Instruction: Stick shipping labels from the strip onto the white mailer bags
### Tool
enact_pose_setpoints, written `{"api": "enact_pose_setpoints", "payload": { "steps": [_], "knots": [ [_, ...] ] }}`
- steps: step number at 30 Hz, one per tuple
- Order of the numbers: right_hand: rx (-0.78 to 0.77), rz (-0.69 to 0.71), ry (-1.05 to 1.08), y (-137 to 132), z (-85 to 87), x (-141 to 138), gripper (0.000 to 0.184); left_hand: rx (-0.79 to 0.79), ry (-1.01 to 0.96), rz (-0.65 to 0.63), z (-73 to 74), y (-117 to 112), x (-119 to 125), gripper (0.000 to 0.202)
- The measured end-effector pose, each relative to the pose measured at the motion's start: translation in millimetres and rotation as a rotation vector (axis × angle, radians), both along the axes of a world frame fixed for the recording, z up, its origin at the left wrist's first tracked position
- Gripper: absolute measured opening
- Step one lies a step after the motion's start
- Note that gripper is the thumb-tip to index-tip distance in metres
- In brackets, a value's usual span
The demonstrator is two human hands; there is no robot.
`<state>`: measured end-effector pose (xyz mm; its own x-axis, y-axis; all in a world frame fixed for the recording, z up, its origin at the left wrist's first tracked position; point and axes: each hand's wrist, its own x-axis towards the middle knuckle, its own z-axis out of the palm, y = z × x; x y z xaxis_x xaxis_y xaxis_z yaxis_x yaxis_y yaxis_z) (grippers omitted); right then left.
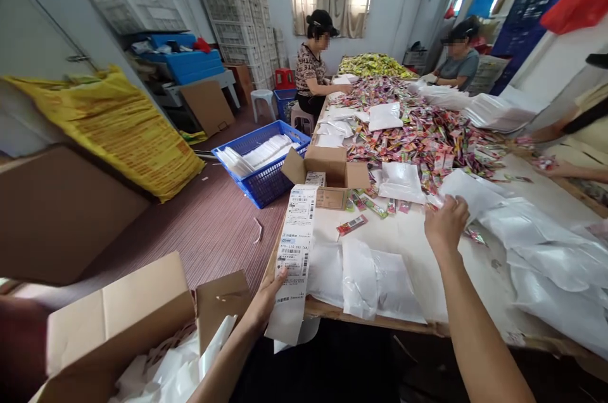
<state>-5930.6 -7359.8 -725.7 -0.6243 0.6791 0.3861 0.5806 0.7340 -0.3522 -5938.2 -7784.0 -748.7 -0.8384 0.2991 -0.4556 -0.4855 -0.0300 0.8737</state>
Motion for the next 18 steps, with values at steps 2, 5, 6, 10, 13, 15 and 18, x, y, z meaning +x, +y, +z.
{"api": "enact_pose_setpoints", "payload": {
  "steps": [2,5,6,10,13,15,18],
  "knots": [
    [0.003,0.225,0.103,-38.0,0.8,-3.4,0.061,0.066,0.005,0.053,6.2,-2.3,0.6,0.061],
    [-0.123,0.872,0.025,-106.7,-30.0,20.2,0.048,0.162,0.005,0.118,21.3,-14.4,-1.0,0.052],
    [-0.128,0.959,-0.073,-125.3,-42.3,30.5,0.046,0.181,0.009,0.147,27.1,-19.1,-1.4,0.050],
    [-0.198,0.867,-0.042,-171.6,-49.9,55.3,0.043,0.244,0.083,0.200,50.0,-25.3,3.3,0.047],
    [-0.419,0.892,0.247,-205.3,-7.8,57.3,0.069,0.278,0.193,0.043,63.4,-15.8,13.5,0.036],
    [-0.431,0.955,0.448,-231.4,22.1,57.7,0.064,0.243,0.239,-0.123,69.3,-10.4,18.9,0.028],
    [-0.282,1.013,0.587,-260.4,44.2,60.0,0.041,0.298,0.129,-0.272,73.3,-9.8,17.9,0.043]
  ]
}}
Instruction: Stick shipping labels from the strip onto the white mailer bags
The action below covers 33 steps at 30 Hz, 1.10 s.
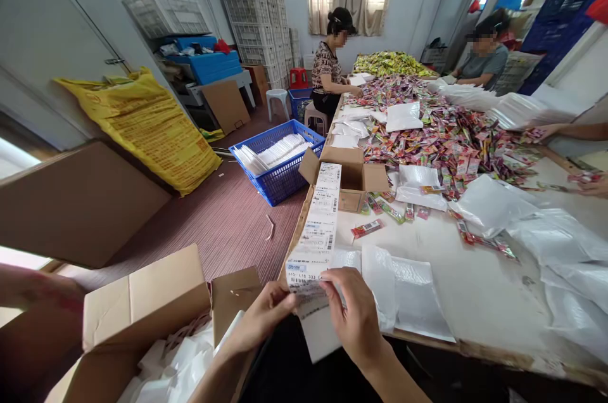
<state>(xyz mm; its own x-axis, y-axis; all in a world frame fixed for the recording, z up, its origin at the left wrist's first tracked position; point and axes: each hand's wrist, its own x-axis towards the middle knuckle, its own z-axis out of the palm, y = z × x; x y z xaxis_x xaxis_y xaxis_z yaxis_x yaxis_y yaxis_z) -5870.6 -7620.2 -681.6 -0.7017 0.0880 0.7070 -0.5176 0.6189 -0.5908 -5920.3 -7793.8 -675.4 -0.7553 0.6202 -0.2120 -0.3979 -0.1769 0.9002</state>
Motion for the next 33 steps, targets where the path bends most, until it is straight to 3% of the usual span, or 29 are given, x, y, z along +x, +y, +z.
{"api": "enact_pose_setpoints", "payload": {
  "steps": [2,4,7,9,13,15,17,19,21,24,27,30,33],
  "knots": [
    [0.053,0.071,-0.030,-7.9,-0.4,1.4,0.043,0.072,-0.201,0.021,0.7,-0.8,-5.9,0.056],
    [0.104,0.115,-0.093,-9.8,-6.7,1.6,0.048,0.060,-0.344,0.114,1.1,1.2,-11.9,0.053],
    [0.142,0.093,-0.159,-11.2,-17.0,0.8,0.045,-0.037,-0.346,0.224,0.5,9.5,-14.2,0.042],
    [0.122,0.086,-0.189,-14.1,-20.8,1.7,0.032,-0.041,-0.340,0.264,-2.1,15.1,-11.5,0.039],
    [0.074,0.088,-0.211,-14.3,-9.3,11.3,0.018,0.016,-0.414,0.331,-13.5,16.9,-11.5,0.033],
    [-0.034,0.173,-0.222,-4.1,6.9,15.8,0.017,0.047,-0.471,0.425,-19.7,11.1,-20.3,0.029],
    [-0.271,0.167,-0.165,12.5,21.5,12.5,0.011,0.070,-0.474,0.605,-24.2,1.8,-33.7,0.025],
    [-0.520,-0.005,-0.056,29.3,22.9,-2.8,0.006,0.081,-0.430,0.766,-26.1,-8.6,-46.7,0.023],
    [-0.585,-0.188,-0.094,39.4,4.7,-27.9,0.019,0.066,-0.401,0.789,-24.6,-17.4,-54.0,0.020],
    [-0.334,-0.269,-0.429,37.8,-46.8,-63.8,0.032,0.016,-0.404,0.652,-16.8,-27.2,-51.3,0.020],
    [-0.089,-0.317,-0.496,26.0,-92.0,-72.8,0.037,-0.004,-0.403,0.507,-6.3,-36.4,-41.2,0.028],
    [0.273,-0.178,-0.451,16.2,-110.8,-59.4,0.047,-0.038,-0.358,0.489,-0.7,-42.2,-34.1,0.034],
    [0.484,-0.017,-0.552,11.5,-106.8,-45.8,0.080,-0.077,-0.290,0.406,-4.1,-37.8,-29.7,0.040]
  ]
}}
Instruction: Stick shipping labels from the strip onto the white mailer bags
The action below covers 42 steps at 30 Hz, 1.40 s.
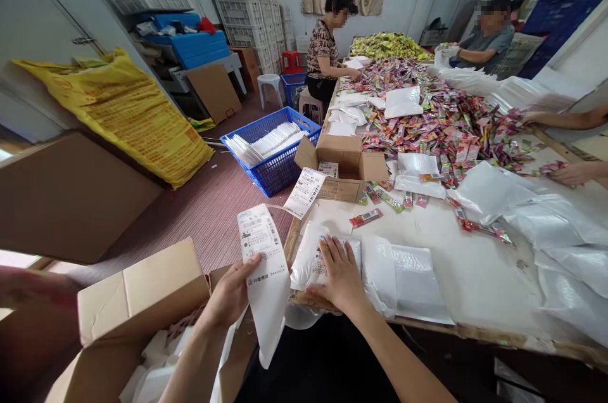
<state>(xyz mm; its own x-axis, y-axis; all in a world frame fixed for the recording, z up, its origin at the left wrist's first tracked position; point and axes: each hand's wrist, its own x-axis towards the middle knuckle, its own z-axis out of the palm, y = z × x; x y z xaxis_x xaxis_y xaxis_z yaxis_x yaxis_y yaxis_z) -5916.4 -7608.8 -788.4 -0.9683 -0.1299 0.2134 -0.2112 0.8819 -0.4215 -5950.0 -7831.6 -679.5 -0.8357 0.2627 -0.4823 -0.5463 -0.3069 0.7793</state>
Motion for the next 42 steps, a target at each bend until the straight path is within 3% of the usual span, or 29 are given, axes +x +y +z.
{"api": "enact_pose_setpoints", "payload": {
  "steps": [2,6,9,11,13,15,19,24,27,31,33,35,37,39,42],
  "knots": [
    [-0.106,-0.020,-0.046,-1.3,13.2,7.7,0.088,-0.050,0.087,-0.103,-5.0,8.2,4.4,0.044],
    [-0.602,-0.045,0.101,-5.4,54.2,31.1,0.069,-0.187,0.359,-0.304,-11.1,25.3,17.4,0.035],
    [-0.591,-0.059,0.363,-11.5,75.4,48.1,0.039,-0.198,0.424,-0.497,-11.8,32.9,24.5,0.031],
    [-0.503,-0.037,0.471,-16.1,78.6,55.3,0.032,-0.033,0.283,-0.542,-12.7,37.6,24.9,0.043],
    [-0.459,0.007,0.473,-20.6,76.5,61.2,0.035,0.150,0.038,-0.475,-14.7,44.4,22.0,0.051],
    [-0.435,0.050,0.432,-23.3,74.3,67.6,0.031,0.210,-0.157,-0.318,-17.1,52.7,17.4,0.044],
    [-0.406,-0.030,0.372,-19.8,77.4,78.3,0.025,0.179,-0.175,-0.052,-18.1,64.7,11.2,0.032],
    [-0.477,0.015,0.336,-18.9,73.6,72.2,0.019,0.244,-0.193,-0.203,-10.4,67.9,21.0,0.039],
    [-0.445,0.031,0.364,-27.3,73.4,66.3,0.018,0.146,-0.165,-0.116,-11.0,70.9,26.4,0.031],
    [-0.455,-0.005,0.367,-18.9,104.7,72.6,0.016,0.113,-0.207,0.135,-27.7,70.5,15.0,0.017],
    [-0.640,-0.001,0.375,6.8,125.5,76.7,0.013,0.070,-0.183,0.286,-38.0,64.9,2.4,0.010],
    [-0.855,-0.117,0.529,46.2,133.7,74.9,0.007,0.046,-0.147,0.376,-44.7,56.9,-9.2,0.017],
    [-0.880,-0.385,0.703,89.2,120.5,66.0,0.018,0.042,-0.129,0.402,-46.0,49.2,-15.4,0.019],
    [-0.640,-0.606,0.495,123.0,88.4,54.4,0.032,0.051,-0.134,0.349,-43.5,43.6,-14.7,0.015],
    [-0.256,-0.697,0.265,142.5,31.7,46.3,0.048,0.080,-0.121,0.133,-39.0,39.6,-5.9,0.017]
  ]
}}
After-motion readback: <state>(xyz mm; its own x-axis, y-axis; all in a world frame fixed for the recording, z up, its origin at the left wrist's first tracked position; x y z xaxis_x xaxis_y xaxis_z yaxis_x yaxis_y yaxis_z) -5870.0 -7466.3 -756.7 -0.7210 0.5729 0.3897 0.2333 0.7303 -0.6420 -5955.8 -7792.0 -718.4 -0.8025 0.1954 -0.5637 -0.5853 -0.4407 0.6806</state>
